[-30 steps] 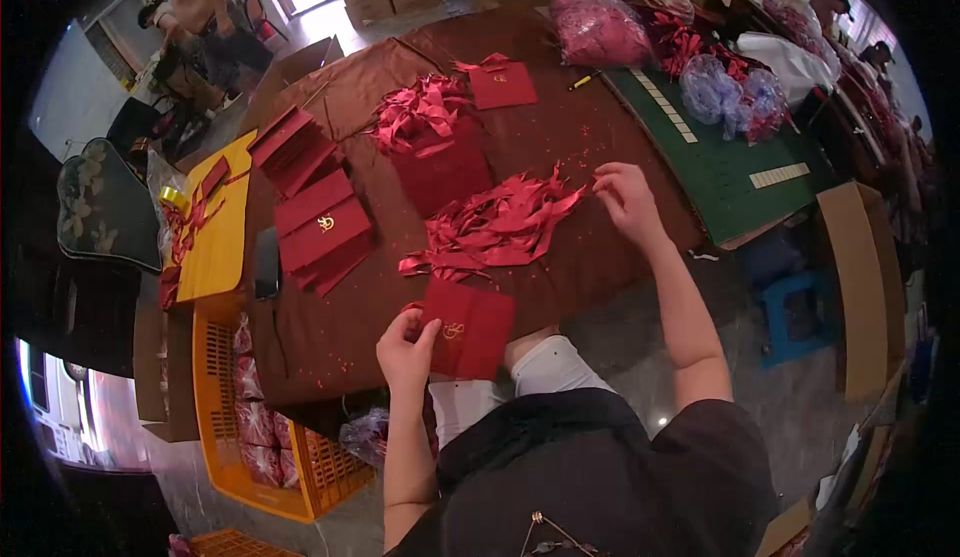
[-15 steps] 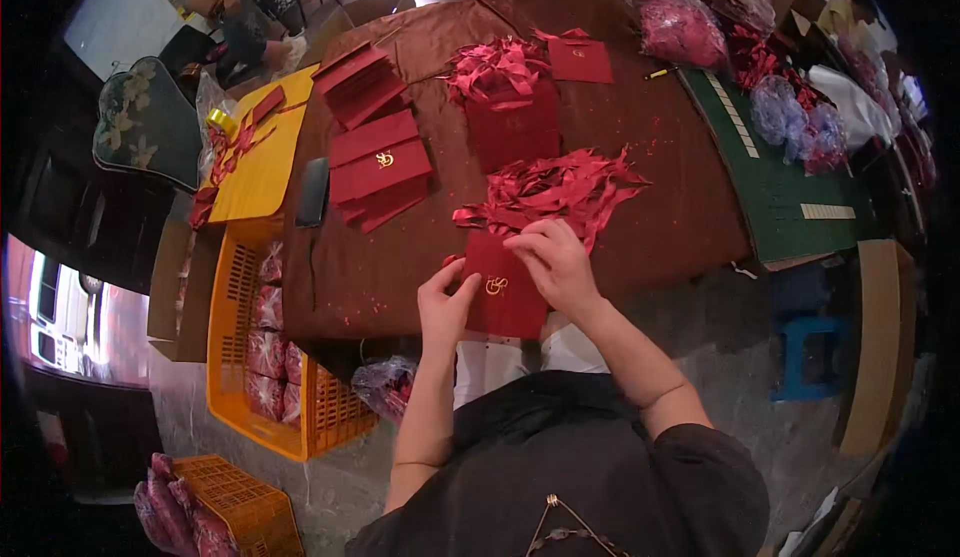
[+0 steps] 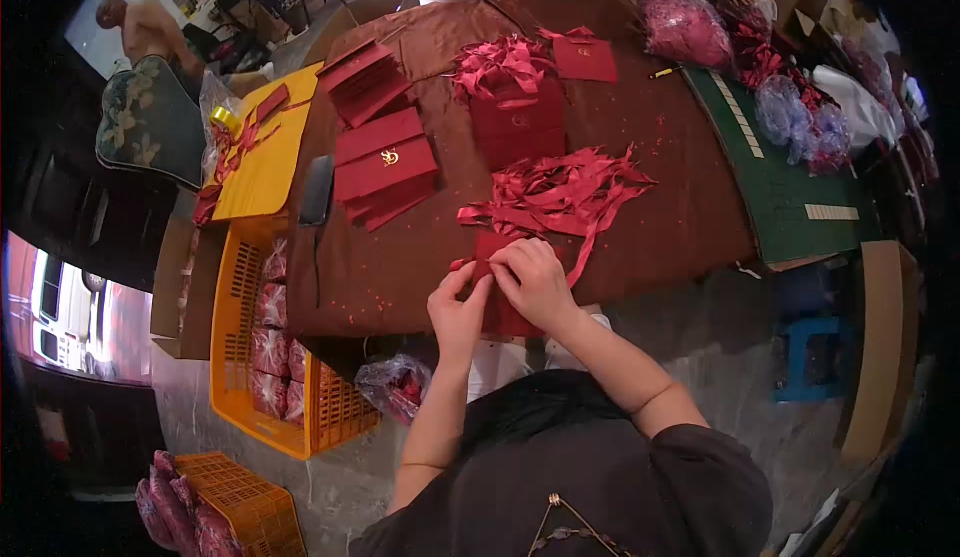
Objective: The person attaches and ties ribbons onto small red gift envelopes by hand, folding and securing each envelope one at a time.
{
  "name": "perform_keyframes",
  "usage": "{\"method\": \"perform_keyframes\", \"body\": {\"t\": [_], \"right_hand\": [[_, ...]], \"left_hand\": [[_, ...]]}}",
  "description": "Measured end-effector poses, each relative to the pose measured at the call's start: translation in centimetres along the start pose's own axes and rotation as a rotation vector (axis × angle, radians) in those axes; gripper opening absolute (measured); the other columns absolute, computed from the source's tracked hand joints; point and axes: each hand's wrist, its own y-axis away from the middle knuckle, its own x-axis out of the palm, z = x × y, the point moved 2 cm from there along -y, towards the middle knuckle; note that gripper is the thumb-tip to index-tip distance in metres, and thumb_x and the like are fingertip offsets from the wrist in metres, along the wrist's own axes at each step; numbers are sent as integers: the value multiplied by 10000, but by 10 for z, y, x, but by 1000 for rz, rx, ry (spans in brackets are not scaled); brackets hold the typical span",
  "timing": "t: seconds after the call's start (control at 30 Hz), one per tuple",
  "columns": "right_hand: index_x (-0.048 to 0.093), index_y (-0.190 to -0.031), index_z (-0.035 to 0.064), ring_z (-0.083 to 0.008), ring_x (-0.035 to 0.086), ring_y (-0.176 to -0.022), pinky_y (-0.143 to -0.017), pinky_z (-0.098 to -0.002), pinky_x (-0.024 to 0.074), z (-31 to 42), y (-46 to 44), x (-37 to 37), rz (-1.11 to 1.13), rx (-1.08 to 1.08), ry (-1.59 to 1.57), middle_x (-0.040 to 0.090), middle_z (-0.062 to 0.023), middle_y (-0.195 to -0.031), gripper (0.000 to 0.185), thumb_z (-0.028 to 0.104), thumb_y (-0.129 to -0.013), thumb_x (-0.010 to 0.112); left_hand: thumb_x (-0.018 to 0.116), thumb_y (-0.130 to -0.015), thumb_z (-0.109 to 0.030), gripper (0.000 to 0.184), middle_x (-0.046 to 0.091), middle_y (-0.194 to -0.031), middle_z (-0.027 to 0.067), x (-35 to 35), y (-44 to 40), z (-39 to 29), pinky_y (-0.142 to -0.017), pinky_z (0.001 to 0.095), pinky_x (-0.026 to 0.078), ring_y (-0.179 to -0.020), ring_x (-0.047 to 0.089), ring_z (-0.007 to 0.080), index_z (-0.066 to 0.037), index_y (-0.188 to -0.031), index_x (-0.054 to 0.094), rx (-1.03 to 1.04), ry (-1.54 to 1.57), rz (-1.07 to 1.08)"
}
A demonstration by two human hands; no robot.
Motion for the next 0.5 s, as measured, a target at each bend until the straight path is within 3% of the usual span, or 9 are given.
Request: {"method": "perform_keyframes", "body": {"t": [0.13, 0.23, 0.3, 0.33, 0.5], "right_hand": [[647, -919, 51, -325, 617, -890, -815, -430, 481, 0, -1, -2, 34, 19, 5, 648, -108, -915, 103, 67, -837, 707], [645, -924, 47, -326, 609, -902, -825, -437, 477, 0, -3, -2, 64, 0, 21, 643, -111, -922, 103, 62, -837, 698], [643, -923, 44, -326, 604, -913, -836, -438, 474, 2, -5, -6, 111, -25, 45, 640, -113, -927, 103, 58, -836, 695], [642, -923, 41, -326, 600, -924, -847, -439, 471, 3, -6, -6, 158, -49, 70, 637, -115, -932, 103, 53, -834, 692], [640, -921, 35, -323, 607, -922, -859, -434, 478, 0, -7, -6, 257, -135, 161, 644, -114, -930, 106, 48, -830, 694]], "left_hand": [[755, -858, -37, 309, 737, -997, 79, 4, 7, -8, -834, 266, 523, -919, 660, 119, 51, -1150, 711, 102, -150, -51], [757, -852, -50, 326, 733, -1032, 134, 5, 12, -17, -880, 315, 532, -970, 692, 193, 45, -1160, 704, 122, -222, -34], [754, -850, -81, 339, 725, -1075, 166, 6, 17, -20, -918, 370, 533, -1016, 701, 287, 23, -1170, 707, 330, -488, -86], [736, -858, -154, 339, 715, -1051, 161, 6, 20, -22, -919, 430, 523, -1029, 673, 343, -19, -1168, 716, 323, -527, -84], [735, -864, -155, 356, 720, -1062, 167, 9, 23, -22, -912, 418, 529, -1026, 681, 328, 1, -1182, 705, 324, -449, -37]]}}
